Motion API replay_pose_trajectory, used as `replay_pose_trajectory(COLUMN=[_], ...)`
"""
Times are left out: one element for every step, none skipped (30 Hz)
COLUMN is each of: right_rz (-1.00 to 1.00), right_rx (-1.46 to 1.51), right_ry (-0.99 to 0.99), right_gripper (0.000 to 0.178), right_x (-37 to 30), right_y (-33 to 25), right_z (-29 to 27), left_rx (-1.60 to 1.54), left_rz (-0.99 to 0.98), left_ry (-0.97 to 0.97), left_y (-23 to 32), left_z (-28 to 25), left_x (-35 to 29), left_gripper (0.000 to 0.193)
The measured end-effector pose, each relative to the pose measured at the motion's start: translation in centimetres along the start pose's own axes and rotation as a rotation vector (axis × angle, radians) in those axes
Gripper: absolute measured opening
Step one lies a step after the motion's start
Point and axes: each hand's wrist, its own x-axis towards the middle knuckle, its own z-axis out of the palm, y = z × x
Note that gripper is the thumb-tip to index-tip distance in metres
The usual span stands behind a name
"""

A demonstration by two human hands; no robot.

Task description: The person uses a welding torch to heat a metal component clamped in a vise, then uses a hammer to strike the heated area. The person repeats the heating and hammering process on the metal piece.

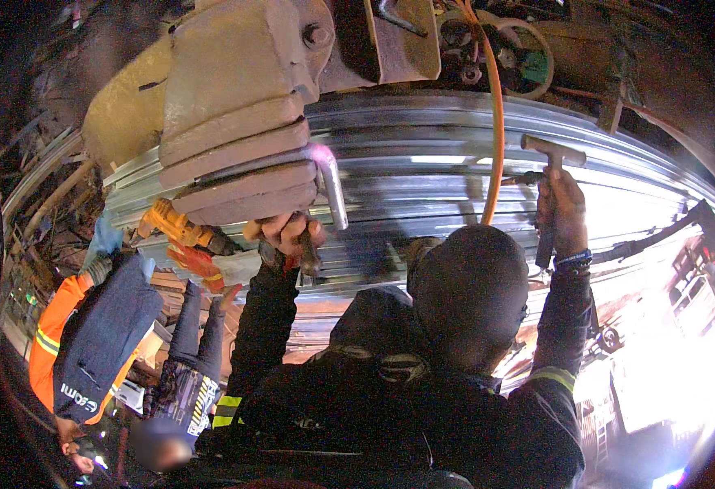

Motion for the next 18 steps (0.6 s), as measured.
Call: replay_pose_trajectory(right_rz=[-0.038, -0.075, -0.062, -0.077, -0.091, -0.108, -0.099, -0.135, -0.157, -0.179, -0.194, -0.207, -0.221, -0.233, -0.194, -0.156, -0.178, -0.250], right_rx=[-0.007, -0.015, -0.028, 0.018, 0.061, 0.105, 0.129, 0.161, 0.164, 0.167, 0.210, 0.253, 0.294, 0.304, 0.318, 0.332, 0.392, 0.448], right_ry=[-0.017, -0.033, 0.022, 0.042, 0.063, 0.083, 0.155, 0.224, 0.256, 0.292, 0.241, 0.198, 0.146, 0.081, 0.107, 0.132, 0.024, -0.010], right_gripper=[0.035, 0.036, 0.036, 0.036, 0.036, 0.036, 0.035, 0.038, 0.040, 0.042, 0.042, 0.041, 0.041, 0.038, 0.039, 0.041, 0.045, 0.045], right_x=[-0.1, -0.4, -1.3, -2.2, -3.6, -5.1, -6.9, -8.6, -10.0, -11.0, -11.6, -12.3, -12.7, -13.0, -13.3, -13.6, -13.5, -13.4], right_y=[-0.4, -0.9, -2.1, -3.5, -5.1, -6.9, -8.9, -10.2, -10.9, -11.3, -11.1, -10.8, -10.5, -9.9, -9.9, -10.0, -9.3, -8.7], right_z=[0.3, 0.6, 1.3, 1.8, 2.1, 2.5, 3.3, 4.1, 4.8, 5.0, 4.9, 4.7, 4.6, 4.4, 5.0, 5.7, 5.4, 5.5], left_rx=[-0.017, -0.029, -0.043, -0.051, -0.032, -0.012, -0.009, -0.005, 0.004, 0.002, 0.001, -0.009, -0.009, -0.008, -0.010, -0.012, -0.013, -0.014], left_rz=[-0.008, -0.006, -0.003, 0.001, 0.014, 0.028, 0.034, 0.040, 0.046, 0.035, 0.023, 0.013, 0.020, 0.027, 0.034, 0.015, -0.005, -0.023], left_ry=[-0.010, 0.002, 0.013, 0.023, 0.063, 0.105, 0.101, 0.094, 0.083, 0.088, 0.093, 0.096, 0.084, 0.072, 0.060, 0.080, 0.100, 0.119], left_y=[-0.2, -0.4, -0.2, -0.1, 0.1, 0.2, 0.2, 0.1, 0.0, 0.0, 0.2, 0.3, 0.0, -0.4, -0.5, -0.4, -0.2, 0.0], left_z=[0.4, 0.6, 0.6, 0.4, 0.3, 0.4, 0.5, 0.5, 0.4, 0.5, 0.5, 0.7, 0.9, 1.3, 1.5, 1.7, 2.0, 2.0], left_x=[-0.7, -1.4, -0.4, 0.6, 1.5, 2.0, 2.0, 1.7, 1.5, 1.7, 1.9, 2.2, 1.1, -1.0, -1.1, -1.3, -1.5, -0.9], left_gripper=[0.021, 0.020, 0.020, 0.020, 0.021, 0.025, 0.024, 0.024, 0.024, 0.023, 0.021, 0.020, 0.018, 0.017, 0.015, 0.017, 0.020, 0.024])
